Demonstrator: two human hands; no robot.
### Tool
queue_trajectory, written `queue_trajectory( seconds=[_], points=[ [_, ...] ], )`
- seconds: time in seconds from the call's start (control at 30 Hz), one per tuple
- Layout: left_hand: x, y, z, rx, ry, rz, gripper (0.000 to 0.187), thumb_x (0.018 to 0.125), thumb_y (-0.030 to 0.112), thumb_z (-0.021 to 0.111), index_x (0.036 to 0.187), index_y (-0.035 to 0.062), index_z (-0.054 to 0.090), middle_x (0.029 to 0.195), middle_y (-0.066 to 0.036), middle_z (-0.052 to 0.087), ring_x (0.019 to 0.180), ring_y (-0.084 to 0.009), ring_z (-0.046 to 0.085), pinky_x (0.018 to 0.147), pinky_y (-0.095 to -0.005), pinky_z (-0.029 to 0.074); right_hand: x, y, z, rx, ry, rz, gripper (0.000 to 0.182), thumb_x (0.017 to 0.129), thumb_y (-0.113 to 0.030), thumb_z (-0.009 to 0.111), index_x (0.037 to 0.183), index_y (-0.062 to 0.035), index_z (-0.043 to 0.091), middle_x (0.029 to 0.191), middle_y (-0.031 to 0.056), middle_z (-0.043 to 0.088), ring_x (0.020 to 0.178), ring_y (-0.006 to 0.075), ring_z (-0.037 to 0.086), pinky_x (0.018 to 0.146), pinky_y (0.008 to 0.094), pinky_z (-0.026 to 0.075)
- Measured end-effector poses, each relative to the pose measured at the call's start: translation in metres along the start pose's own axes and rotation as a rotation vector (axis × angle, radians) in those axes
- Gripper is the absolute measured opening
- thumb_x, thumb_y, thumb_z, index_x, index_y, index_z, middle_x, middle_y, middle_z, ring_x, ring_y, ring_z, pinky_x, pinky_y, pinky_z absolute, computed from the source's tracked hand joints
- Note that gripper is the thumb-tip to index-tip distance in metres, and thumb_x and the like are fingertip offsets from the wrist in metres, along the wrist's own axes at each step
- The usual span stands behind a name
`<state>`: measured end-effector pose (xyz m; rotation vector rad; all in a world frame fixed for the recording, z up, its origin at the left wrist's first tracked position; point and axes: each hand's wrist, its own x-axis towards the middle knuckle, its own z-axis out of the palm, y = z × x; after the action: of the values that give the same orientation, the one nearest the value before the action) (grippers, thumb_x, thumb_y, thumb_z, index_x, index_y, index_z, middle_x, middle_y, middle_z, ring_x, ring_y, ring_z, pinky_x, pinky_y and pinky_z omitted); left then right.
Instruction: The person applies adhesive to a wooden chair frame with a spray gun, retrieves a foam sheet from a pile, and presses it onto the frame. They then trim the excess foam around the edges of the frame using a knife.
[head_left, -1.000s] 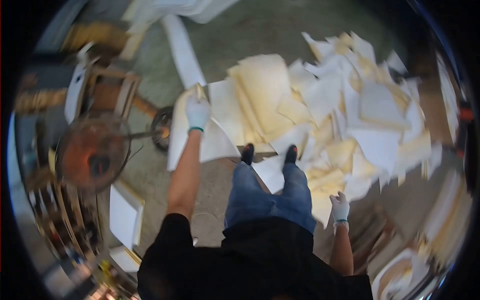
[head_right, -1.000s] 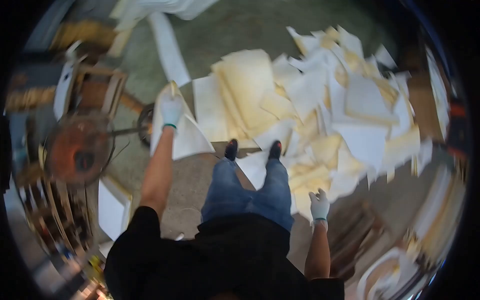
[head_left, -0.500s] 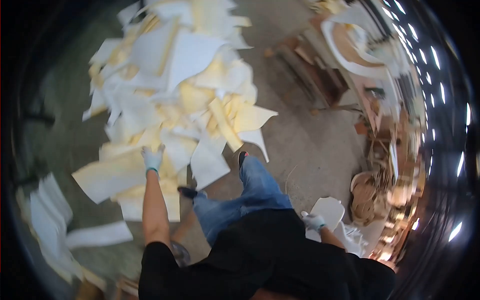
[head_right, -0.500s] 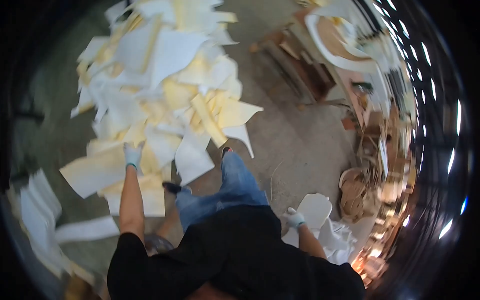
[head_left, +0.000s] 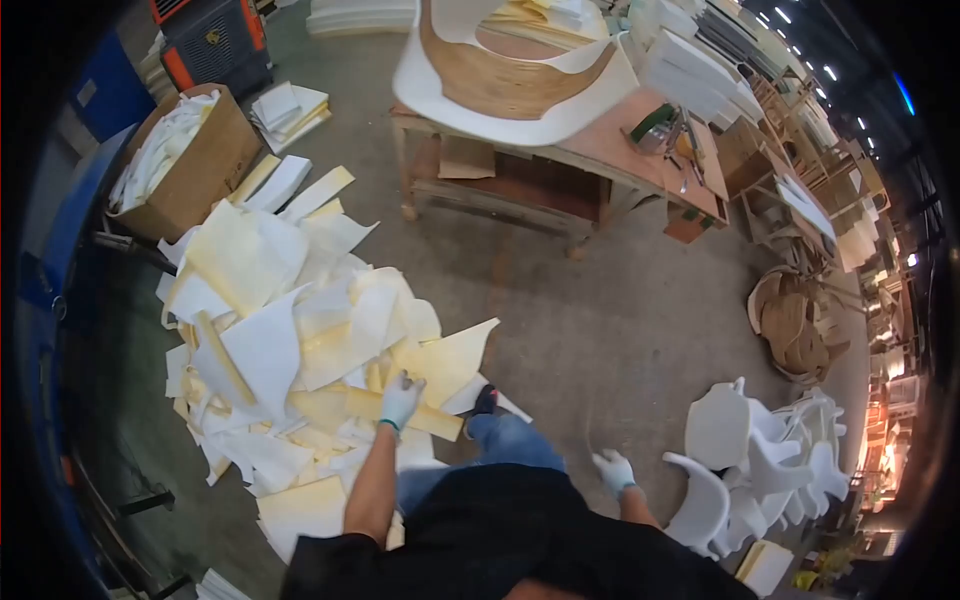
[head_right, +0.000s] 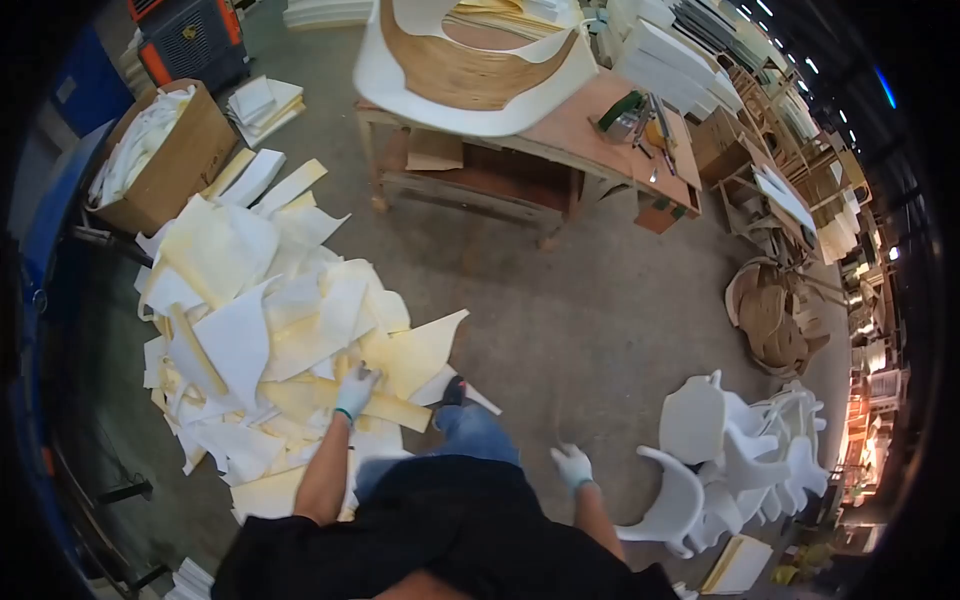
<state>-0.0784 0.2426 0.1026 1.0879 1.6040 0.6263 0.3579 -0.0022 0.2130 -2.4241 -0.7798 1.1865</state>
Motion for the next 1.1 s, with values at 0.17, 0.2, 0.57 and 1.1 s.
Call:
queue_trajectory(
  seconds=[0.17,0.2,0.57,1.1],
  points=[
    [0.087,0.112,0.006,-0.055,0.065,0.131,0.071,0.090,0.032,0.070,0.141,-0.0093,0.044,0.130,-0.024,0.061,0.116,-0.0265,0.062,0.096,-0.0322,0.049,0.179,-0.100,-0.031,0.123,0.134,-0.394,0.034,0.095,-0.023,0.066,0.121,-0.0014,0.065,0.099,0.0086,0.068,0.081,0.0140,0.066,0.066,0.0312,0.055],
    [0.105,0.130,0.001,-0.135,0.054,0.112,0.068,0.091,0.032,0.068,0.142,-0.0073,0.044,0.129,-0.022,0.061,0.113,-0.0247,0.062,0.094,-0.0312,0.049,0.182,-0.150,-0.038,0.286,0.051,-0.278,0.033,0.097,-0.023,0.063,0.123,-0.0019,0.064,0.103,0.0091,0.068,0.085,0.0178,0.069,0.069,0.0318,0.055],
    [0.444,0.370,-0.117,-0.821,0.011,0.313,0.073,0.100,0.056,0.047,0.151,0.0057,0.032,0.146,-0.020,0.047,0.134,-0.0313,0.047,0.111,-0.0453,0.038,0.450,-0.454,-0.112,1.177,-0.185,-0.320,0.079,0.099,-0.061,0.043,0.151,-0.0020,0.030,0.147,0.0259,0.041,0.130,0.0395,0.048,0.106,0.0481,0.043],
    [0.696,0.646,-0.114,-0.651,0.009,0.141,0.081,0.096,0.063,0.047,0.147,0.0006,0.037,0.145,-0.016,0.047,0.132,-0.0323,0.046,0.112,-0.0482,0.035,0.694,-0.689,-0.170,1.461,-0.283,-0.204,0.052,0.099,-0.042,0.053,0.134,-0.0033,0.049,0.133,0.0168,0.054,0.120,0.0294,0.053,0.099,0.0432,0.046]
  ],
)
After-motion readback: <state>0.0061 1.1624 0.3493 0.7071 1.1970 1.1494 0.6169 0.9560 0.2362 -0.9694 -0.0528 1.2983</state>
